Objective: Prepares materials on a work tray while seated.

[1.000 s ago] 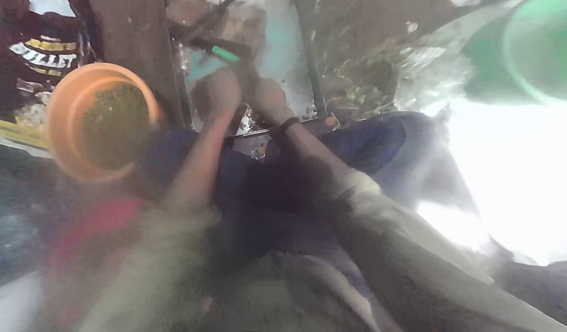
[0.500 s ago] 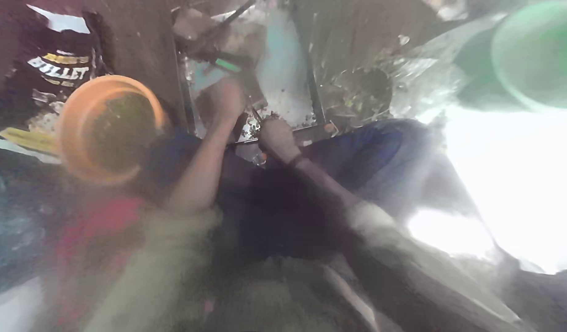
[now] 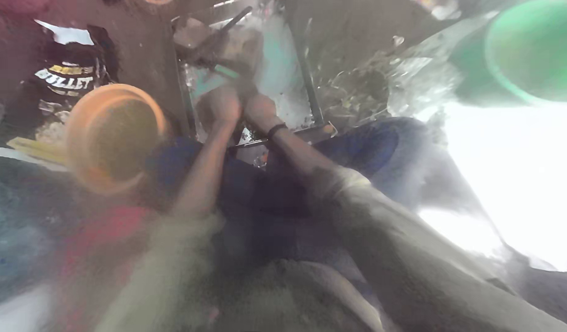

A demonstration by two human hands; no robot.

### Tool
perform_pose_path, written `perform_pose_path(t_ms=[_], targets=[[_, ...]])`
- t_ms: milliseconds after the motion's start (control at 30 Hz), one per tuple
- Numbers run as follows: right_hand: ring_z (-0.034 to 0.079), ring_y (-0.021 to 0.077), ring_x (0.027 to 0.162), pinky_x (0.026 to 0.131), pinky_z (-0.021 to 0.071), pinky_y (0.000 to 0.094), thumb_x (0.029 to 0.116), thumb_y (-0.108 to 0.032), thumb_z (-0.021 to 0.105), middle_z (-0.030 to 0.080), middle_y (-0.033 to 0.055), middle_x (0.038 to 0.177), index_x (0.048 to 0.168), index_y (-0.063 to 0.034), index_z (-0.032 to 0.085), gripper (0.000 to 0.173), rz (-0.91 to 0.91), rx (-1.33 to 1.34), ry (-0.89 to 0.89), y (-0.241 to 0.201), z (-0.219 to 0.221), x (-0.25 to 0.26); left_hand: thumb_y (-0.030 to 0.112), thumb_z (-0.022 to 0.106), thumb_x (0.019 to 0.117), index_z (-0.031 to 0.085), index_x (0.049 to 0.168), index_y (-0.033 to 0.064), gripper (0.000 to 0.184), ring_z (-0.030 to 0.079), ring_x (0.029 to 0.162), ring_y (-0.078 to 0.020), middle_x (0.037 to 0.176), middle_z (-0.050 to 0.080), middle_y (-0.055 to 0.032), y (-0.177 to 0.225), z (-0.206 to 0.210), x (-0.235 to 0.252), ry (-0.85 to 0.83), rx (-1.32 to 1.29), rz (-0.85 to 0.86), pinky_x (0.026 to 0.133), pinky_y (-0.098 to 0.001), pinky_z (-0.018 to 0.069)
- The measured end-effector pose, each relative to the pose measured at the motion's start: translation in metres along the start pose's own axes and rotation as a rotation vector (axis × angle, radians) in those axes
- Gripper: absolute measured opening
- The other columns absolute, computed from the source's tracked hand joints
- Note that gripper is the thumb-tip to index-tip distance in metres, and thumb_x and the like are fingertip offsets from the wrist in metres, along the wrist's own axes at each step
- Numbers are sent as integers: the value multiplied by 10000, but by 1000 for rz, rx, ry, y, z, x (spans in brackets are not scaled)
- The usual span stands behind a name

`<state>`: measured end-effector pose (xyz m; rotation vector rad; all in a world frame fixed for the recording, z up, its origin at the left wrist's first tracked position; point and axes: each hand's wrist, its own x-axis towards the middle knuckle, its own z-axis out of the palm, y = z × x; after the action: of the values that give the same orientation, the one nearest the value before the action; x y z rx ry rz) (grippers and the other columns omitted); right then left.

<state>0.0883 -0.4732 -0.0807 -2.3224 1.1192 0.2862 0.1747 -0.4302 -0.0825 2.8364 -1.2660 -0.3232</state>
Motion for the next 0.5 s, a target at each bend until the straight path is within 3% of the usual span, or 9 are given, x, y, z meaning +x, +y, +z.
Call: perform_pose_path(t_ms=[67, 133, 200, 267, 400, 467, 500], targets=[[711, 407, 1037, 776, 574, 634, 1006, -284, 571, 724, 200, 1136, 1151, -80, 714, 288, 3, -20, -16, 3, 6, -6, 253, 656, 934, 738, 1044, 31, 262, 687, 1116, -417, 1143, 722, -214, -2, 3, 2, 11, 9, 11, 908, -654, 543], [703, 417, 1065, 795, 581, 624, 1015, -271, 564, 696, 220, 1198, 1283, -80, 664, 344, 8, -24, -58, 12, 7, -26, 256, 668, 920, 762, 1074, 67, 261, 669, 1172, -399, 1197, 718, -190, -3, 2, 4, -9, 26, 27, 962, -645, 530], [705, 429, 979, 737, 572, 619, 986, -264, 610, 696, 245, 1061, 1075, -3, 677, 284, 20, -29, -54, 28, 17, -51, 248, 673, 903, 770, 1067, 96, 244, 670, 1177, -382, 1209, 721, -168, -5, 3, 7, -3, 34, 44, 960, -636, 536], [709, 414, 964, 737, 570, 618, 971, -288, 626, 702, 232, 1016, 1000, -5, 687, 290, 62, -26, -79, 42, 22, -65, 228, 674, 910, 763, 1066, 73, 237, 668, 1170, -400, 1205, 715, -191, -3, 1, 5, -15, 24, 40, 951, -645, 532], [699, 413, 1060, 804, 575, 611, 974, -234, 611, 702, 231, 1126, 1110, -1, 682, 279, 76, -6, -79, 34, -4, -76, 202, 683, 929, 752, 1097, 61, 230, 674, 1157, -408, 1218, 705, -212, 3, -9, -4, -36, 21, 5, 946, -648, 536], [647, 429, 1201, 917, 545, 620, 1047, -201, 555, 654, 257, 1278, 1245, 35, 633, 318, 83, 12, -202, 10, -37, -74, 197, 694, 933, 737, 1135, 25, 269, 651, 1189, -443, 1249, 686, -243, 1, -9, -3, -40, -26, -1, 969, -669, 517], [677, 422, 1140, 853, 561, 622, 1029, -222, 548, 686, 245, 1216, 1173, 23, 675, 312, 28, -11, -109, 8, -28, -55, 196, 688, 924, 736, 1143, 30, 279, 656, 1180, -444, 1239, 693, -240, 0, -7, 0, -28, -23, 2, 953, -672, 522]])
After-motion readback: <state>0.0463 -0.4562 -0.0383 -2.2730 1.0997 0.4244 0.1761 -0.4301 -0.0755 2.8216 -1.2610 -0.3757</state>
